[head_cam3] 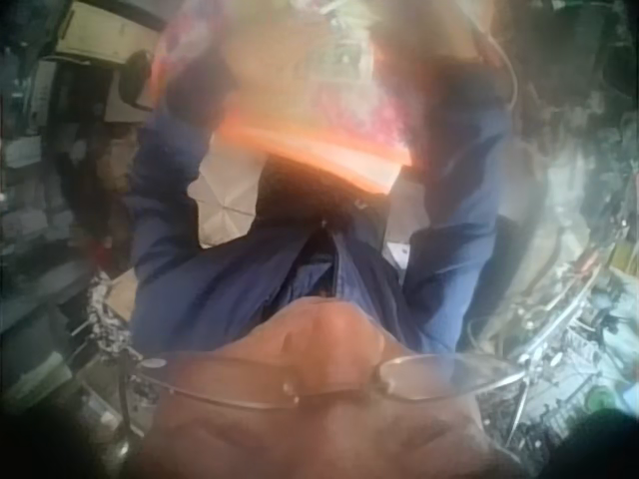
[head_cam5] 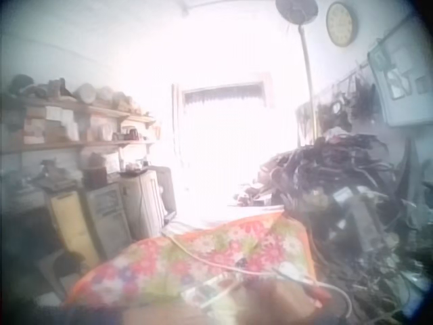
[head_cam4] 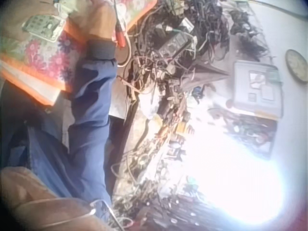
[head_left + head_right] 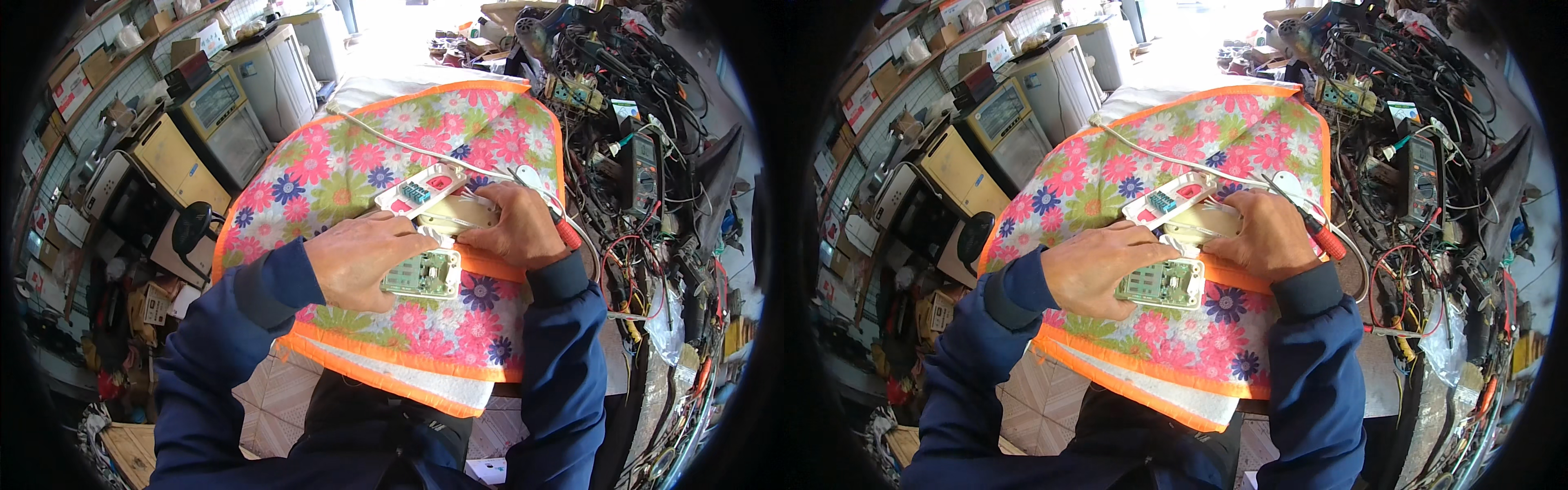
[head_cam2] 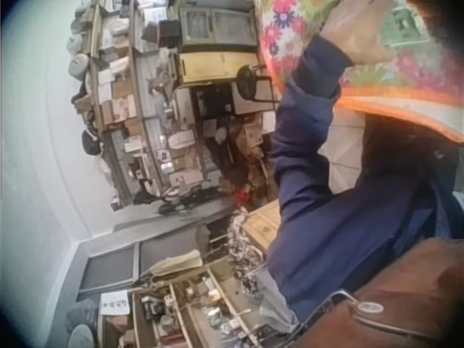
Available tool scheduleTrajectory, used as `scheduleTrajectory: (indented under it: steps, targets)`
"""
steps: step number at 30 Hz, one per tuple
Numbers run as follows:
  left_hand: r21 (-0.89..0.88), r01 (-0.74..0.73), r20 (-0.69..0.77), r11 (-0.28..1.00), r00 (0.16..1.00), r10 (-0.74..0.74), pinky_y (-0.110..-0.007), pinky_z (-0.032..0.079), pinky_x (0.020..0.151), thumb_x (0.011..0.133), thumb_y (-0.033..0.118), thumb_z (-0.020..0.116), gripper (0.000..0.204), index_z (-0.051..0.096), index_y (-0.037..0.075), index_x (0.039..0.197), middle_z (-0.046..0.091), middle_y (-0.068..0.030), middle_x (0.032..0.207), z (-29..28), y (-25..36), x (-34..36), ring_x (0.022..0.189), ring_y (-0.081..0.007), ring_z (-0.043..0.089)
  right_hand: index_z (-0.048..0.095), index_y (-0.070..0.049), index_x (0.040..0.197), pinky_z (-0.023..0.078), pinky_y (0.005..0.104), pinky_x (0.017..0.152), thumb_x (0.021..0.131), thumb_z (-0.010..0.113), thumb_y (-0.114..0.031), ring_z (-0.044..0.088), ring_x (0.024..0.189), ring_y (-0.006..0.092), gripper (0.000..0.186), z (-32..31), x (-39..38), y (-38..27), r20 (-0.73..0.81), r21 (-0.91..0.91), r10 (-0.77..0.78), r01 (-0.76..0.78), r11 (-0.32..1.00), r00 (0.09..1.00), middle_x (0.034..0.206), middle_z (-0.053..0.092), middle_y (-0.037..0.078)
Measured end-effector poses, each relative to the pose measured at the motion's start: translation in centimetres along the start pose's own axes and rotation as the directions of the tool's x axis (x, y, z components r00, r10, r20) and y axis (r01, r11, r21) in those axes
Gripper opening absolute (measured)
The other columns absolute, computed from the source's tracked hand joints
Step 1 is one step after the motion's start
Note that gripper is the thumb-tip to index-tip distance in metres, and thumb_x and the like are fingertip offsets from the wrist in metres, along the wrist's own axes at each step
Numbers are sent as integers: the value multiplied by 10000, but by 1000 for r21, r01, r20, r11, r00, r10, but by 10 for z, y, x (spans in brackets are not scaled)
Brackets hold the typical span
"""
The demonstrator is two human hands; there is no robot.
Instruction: The person disassembles a white power strip, uses a multimeter to test the internal circuit board, and manipulates the power cord with pliers. The person then reassembles the power strip casing.
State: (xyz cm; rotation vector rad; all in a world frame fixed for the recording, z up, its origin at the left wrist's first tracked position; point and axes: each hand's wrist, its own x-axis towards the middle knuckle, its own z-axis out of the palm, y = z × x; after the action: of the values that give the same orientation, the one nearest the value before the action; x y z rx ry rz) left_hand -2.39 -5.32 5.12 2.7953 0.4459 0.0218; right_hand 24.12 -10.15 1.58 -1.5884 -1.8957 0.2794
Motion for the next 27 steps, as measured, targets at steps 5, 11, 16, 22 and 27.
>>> scheduleTrajectory:
  steps: [5,11,16,22,27]
  targets:
    - [105,-41,-98,994,994,51,-456,480,977,716,232,819,750,525,50,1381,564,-156,1263,9,3,-12,1185,-357,544,668,77,1109,545,355,804,705,790,-118,703,869,260,465,-15,-3,-3,153,304,79,-124,945,985,924,713,194]
    - [-83,191,-94,978,976,-199,-407,519,909,753,301,851,667,573,37,1299,630,-164,1166,-36,23,-4,1078,-330,631,573,68,1168,526,315,831,771,611,75,641,917,178,399,-17,-7,4,97,546,40,-86,833,995,995,656,147]
    - [60,-101,-424,993,898,116,-408,528,915,815,215,792,448,631,33,1190,632,-155,1131,-30,6,48,1081,-316,637,467,28,1262,517,298,868,796,544,128,620,1018,169,483,-9,-5,-9,80,626,3,-53,778,997,1075,600,124]
    - [69,-205,-478,976,852,212,-406,550,858,779,120,789,345,668,37,1091,637,-130,1062,-7,-12,75,998,-320,662,463,2,1226,540,303,864,861,577,143,640,1026,168,408,-1,-3,-12,48,812,17,-49,582,999,1104,590,101]
    - [17,-298,-486,955,832,268,-385,556,811,801,92,767,240,719,29,1028,704,-127,927,-13,-36,80,826,-308,687,621,32,1055,547,307,733,876,640,54,690,839,172,181,-17,-4,-11,151,647,147,-211,733,977,907,674,81]
